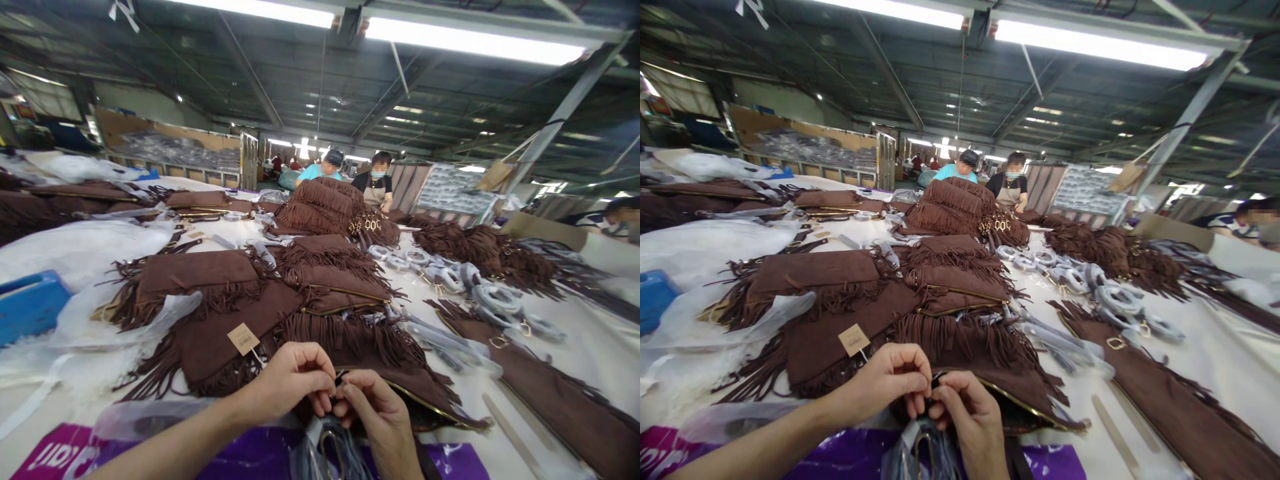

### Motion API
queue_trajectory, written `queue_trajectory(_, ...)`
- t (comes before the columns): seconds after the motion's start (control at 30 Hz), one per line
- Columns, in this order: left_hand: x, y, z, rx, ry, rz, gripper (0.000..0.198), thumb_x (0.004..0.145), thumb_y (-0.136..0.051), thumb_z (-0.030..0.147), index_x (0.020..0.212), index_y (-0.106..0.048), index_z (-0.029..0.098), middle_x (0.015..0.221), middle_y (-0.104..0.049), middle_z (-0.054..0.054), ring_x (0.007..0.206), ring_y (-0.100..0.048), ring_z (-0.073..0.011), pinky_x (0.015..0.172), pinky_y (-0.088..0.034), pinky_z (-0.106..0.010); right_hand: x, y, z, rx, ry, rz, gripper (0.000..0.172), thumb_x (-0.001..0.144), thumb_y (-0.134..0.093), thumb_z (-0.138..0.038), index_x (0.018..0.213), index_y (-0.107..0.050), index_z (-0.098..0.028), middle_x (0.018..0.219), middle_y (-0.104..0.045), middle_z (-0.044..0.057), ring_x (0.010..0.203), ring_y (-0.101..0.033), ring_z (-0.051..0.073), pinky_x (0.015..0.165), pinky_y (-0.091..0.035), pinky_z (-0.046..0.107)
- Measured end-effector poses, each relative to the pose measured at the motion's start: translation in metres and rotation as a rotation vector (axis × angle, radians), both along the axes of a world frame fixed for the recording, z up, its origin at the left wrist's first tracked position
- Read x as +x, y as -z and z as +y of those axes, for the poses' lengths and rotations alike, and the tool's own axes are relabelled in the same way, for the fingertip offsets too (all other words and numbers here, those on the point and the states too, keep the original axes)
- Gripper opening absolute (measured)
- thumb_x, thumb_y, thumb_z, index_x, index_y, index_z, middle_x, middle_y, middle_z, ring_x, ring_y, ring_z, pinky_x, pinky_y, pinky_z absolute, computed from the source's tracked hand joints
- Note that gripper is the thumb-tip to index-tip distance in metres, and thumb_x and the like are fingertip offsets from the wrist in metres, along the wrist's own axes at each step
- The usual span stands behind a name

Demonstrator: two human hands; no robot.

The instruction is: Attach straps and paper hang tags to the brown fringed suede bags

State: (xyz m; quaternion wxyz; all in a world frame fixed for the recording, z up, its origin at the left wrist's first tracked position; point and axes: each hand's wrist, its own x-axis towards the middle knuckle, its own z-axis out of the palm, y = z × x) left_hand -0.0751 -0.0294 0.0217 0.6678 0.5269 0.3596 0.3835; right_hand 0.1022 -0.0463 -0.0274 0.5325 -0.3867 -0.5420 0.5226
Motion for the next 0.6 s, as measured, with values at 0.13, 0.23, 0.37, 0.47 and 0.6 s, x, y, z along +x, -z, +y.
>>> queue_trajectory(0.13, 0.0031, 0.0011, -0.0050, 0.035, -0.014, 0.026, 0.014, 0.069, -0.062, 0.025, 0.077, -0.059, 0.013, 0.058, -0.062, 0.001, 0.049, -0.058, -0.0110, 0.052, -0.049, -0.022, -0.0032, -0.0060, -0.0019, 0.035, 0.038, -0.012, 0.028, 0.081, -0.075, -0.046, 0.079, -0.071, -0.018, 0.062, -0.068, 0.003, 0.053, -0.064, 0.016, 0.047, -0.053, 0.020)
queue_trajectory(0.23, 0.0024, 0.0025, -0.0069, 0.130, -0.039, 0.130, 0.013, 0.075, -0.056, 0.024, 0.076, -0.061, 0.013, 0.056, -0.056, 0.002, 0.049, -0.055, -0.0103, 0.048, -0.044, -0.019, -0.0050, -0.0081, -0.0039, 0.059, 0.066, -0.012, 0.027, 0.081, -0.075, -0.046, 0.079, -0.072, -0.019, 0.061, -0.068, 0.003, 0.052, -0.064, 0.016, 0.046, -0.053, 0.019)
queue_trajectory(0.37, -0.0008, 0.0013, -0.0086, 0.350, -0.088, 0.318, 0.011, 0.078, -0.053, 0.017, 0.072, -0.062, 0.014, 0.059, -0.053, 0.003, 0.052, -0.047, -0.0077, 0.046, -0.033, -0.016, -0.0049, -0.0091, -0.0052, 0.090, 0.061, -0.060, 0.027, 0.082, -0.074, -0.046, 0.079, -0.073, -0.020, 0.060, -0.069, 0.003, 0.051, -0.064, 0.016, 0.047, -0.053, 0.019)
queue_trajectory(0.47, -0.0018, -0.0015, -0.0094, 0.490, -0.101, 0.425, 0.012, 0.077, -0.052, 0.011, 0.068, -0.060, 0.014, 0.061, -0.054, 0.003, 0.055, -0.045, -0.0072, 0.049, -0.031, -0.017, -0.0046, -0.0103, -0.0050, 0.113, 0.056, -0.112, 0.027, 0.082, -0.074, -0.046, 0.079, -0.074, -0.019, 0.059, -0.068, 0.003, 0.050, -0.063, 0.016, 0.047, -0.053, 0.019)
queue_trajectory(0.6, -0.0016, -0.0032, -0.0089, 0.607, -0.115, 0.491, 0.013, 0.073, -0.051, 0.005, 0.065, -0.057, 0.014, 0.060, -0.053, 0.004, 0.055, -0.045, -0.0068, 0.051, -0.030, -0.017, -0.0047, -0.0105, -0.0047, 0.131, 0.040, -0.143, 0.024, 0.084, -0.072, -0.043, 0.079, -0.074, -0.020, 0.059, -0.067, 0.002, 0.051, -0.063, 0.015, 0.048, -0.052, 0.017)
